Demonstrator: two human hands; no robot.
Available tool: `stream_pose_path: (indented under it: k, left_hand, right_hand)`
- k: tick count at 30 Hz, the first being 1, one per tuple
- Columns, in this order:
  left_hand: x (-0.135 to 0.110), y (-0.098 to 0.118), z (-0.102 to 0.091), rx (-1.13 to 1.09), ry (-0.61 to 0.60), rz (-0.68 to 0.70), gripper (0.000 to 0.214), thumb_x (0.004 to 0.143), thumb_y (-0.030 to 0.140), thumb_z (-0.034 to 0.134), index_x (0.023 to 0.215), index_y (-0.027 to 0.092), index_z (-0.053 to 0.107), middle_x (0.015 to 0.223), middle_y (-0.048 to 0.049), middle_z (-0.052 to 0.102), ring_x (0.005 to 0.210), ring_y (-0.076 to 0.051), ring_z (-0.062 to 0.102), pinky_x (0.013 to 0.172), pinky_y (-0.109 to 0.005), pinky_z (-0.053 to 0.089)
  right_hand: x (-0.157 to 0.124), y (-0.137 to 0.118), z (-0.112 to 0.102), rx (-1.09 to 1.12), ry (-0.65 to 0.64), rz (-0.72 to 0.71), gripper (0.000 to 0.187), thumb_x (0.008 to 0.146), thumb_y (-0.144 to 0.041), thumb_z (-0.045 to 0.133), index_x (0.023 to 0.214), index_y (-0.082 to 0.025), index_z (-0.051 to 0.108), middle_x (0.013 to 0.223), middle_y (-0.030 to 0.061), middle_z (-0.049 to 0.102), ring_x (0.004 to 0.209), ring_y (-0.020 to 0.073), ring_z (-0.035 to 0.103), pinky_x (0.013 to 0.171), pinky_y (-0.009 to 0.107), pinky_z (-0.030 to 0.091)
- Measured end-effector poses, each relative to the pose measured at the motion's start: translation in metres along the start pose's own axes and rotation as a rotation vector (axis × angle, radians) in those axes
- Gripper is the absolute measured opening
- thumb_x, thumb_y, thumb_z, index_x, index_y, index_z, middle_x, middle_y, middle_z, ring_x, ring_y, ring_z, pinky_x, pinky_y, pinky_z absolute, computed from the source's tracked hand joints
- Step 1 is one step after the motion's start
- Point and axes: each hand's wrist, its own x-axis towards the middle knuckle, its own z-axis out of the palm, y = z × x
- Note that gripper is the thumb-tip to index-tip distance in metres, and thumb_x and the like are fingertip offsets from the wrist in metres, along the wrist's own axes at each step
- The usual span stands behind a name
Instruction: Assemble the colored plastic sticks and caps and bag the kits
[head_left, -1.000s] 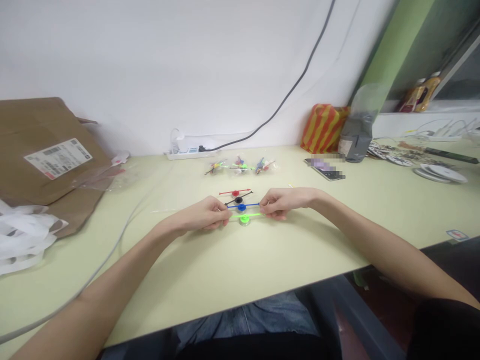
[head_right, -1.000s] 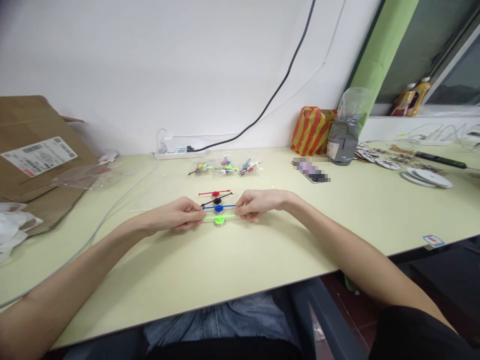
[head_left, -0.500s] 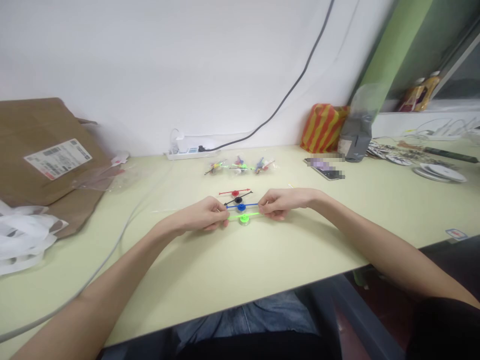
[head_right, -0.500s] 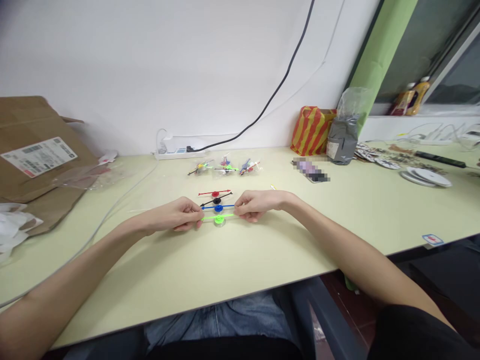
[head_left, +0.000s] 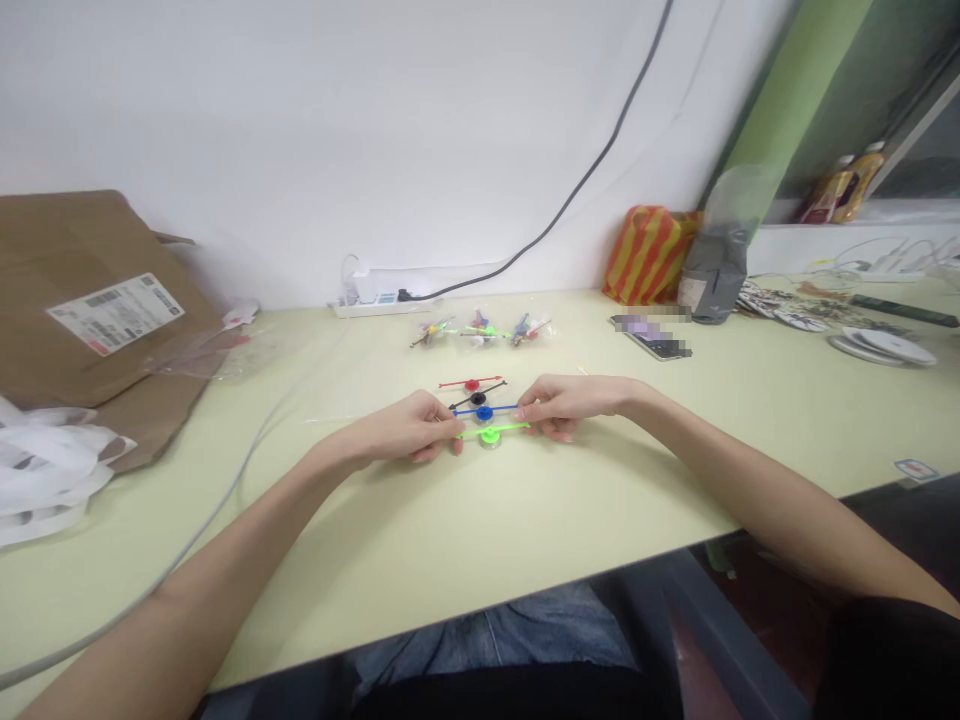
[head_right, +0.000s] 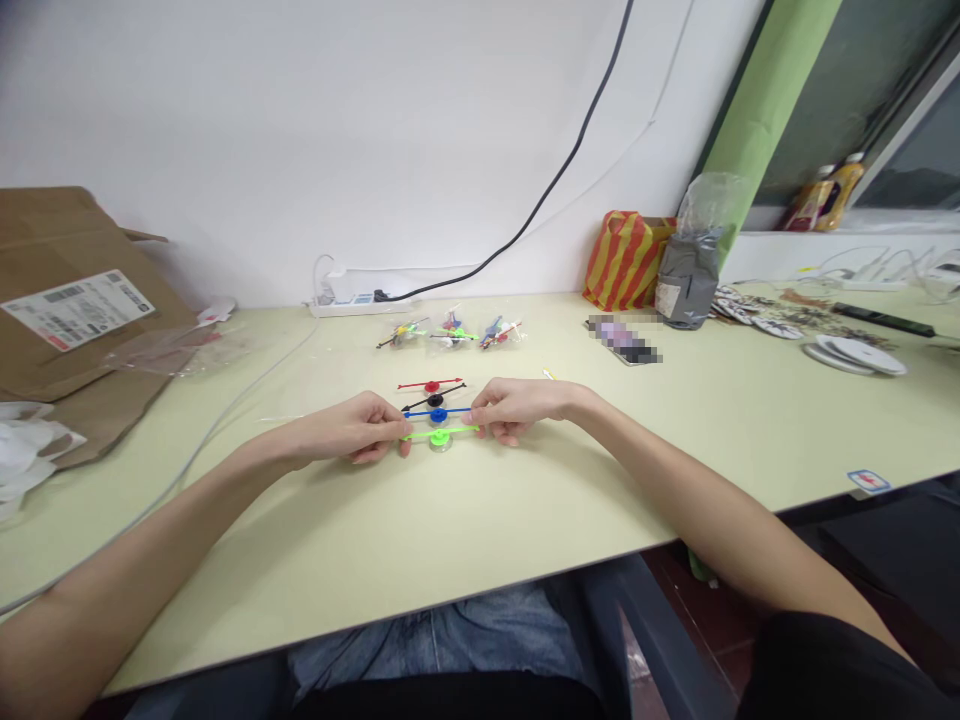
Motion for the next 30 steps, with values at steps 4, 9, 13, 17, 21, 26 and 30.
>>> stream_pose_path:
  k: [4,9,13,17,21,26,30]
  left_hand:
    - [-0.0001,0.0007,-0.0003,0.003,-0.001,0.008,0.049,0.087,0.060,0.054,0.085,0.014,0.072,0.049,0.0019,0.048,0.046,-0.010,0.034,0.047,-0.023,0.026]
    - [-0.0005,-0.0008,-0.0009,0.002,-0.014,0.040,0.051,0.086,0.062,0.056,0.085,0.014,0.072,0.049,0.0020,0.048,0.047,-0.010,0.034,0.048,-0.023,0.026]
    - [0.0005,-0.0023,-0.0011,0.014,-0.016,0.048,0.055,0.089,0.064,0.051,0.085,0.014,0.071,0.050,0.0017,0.049,0.047,-0.010,0.034,0.048,-0.023,0.027]
    - [0.0018,-0.0036,-0.0012,0.018,-0.018,0.044,0.056,0.090,0.064,0.050,0.085,0.014,0.072,0.049,0.0018,0.048,0.047,-0.009,0.033,0.048,-0.023,0.026]
    - [0.0024,-0.0043,-0.0013,0.028,-0.009,0.042,0.055,0.090,0.063,0.051,0.084,0.013,0.072,0.049,0.0016,0.048,0.047,-0.009,0.034,0.048,-0.023,0.027]
    - [0.0024,-0.0041,-0.0002,0.025,-0.006,0.039,0.057,0.089,0.066,0.051,0.084,0.013,0.070,0.050,0.0018,0.047,0.046,-0.009,0.034,0.047,-0.022,0.027]
    - [0.0024,-0.0041,0.0008,-0.028,-0.018,-0.009,0.059,0.086,0.071,0.053,0.088,0.013,0.068,0.050,0.0027,0.046,0.042,-0.009,0.033,0.042,-0.022,0.024]
  right_hand:
    - [-0.0001,-0.0008,0.0010,-0.004,-0.019,-0.023,0.048,0.088,-0.060,0.061,0.085,-0.012,0.065,0.055,-0.0021,0.055,0.050,0.0085,0.047,0.052,0.023,0.033]
    - [0.0027,0.0013,0.0039,-0.001,-0.018,-0.030,0.051,0.092,-0.061,0.055,0.085,-0.011,0.066,0.053,-0.0015,0.055,0.049,0.0085,0.047,0.050,0.023,0.032]
    - [0.0044,0.0018,0.0058,0.012,-0.018,-0.034,0.049,0.089,-0.060,0.059,0.082,-0.012,0.065,0.053,-0.0021,0.055,0.048,0.0080,0.046,0.049,0.022,0.032]
    - [0.0053,0.0018,0.0064,0.025,-0.001,-0.044,0.046,0.087,-0.058,0.064,0.079,-0.012,0.063,0.054,-0.0031,0.055,0.048,0.0073,0.045,0.049,0.022,0.031]
    - [0.0061,0.0026,0.0058,0.019,-0.007,-0.029,0.046,0.086,-0.058,0.065,0.078,-0.013,0.063,0.053,-0.0031,0.055,0.048,0.0070,0.043,0.048,0.022,0.030]
    - [0.0070,0.0035,0.0061,0.016,-0.001,-0.035,0.045,0.086,-0.057,0.065,0.077,-0.013,0.062,0.053,-0.0027,0.056,0.047,0.0070,0.043,0.047,0.022,0.030]
    - [0.0093,0.0058,0.0068,0.038,0.021,-0.010,0.044,0.084,-0.056,0.066,0.074,-0.014,0.060,0.053,-0.0025,0.056,0.046,0.0070,0.044,0.046,0.022,0.030]
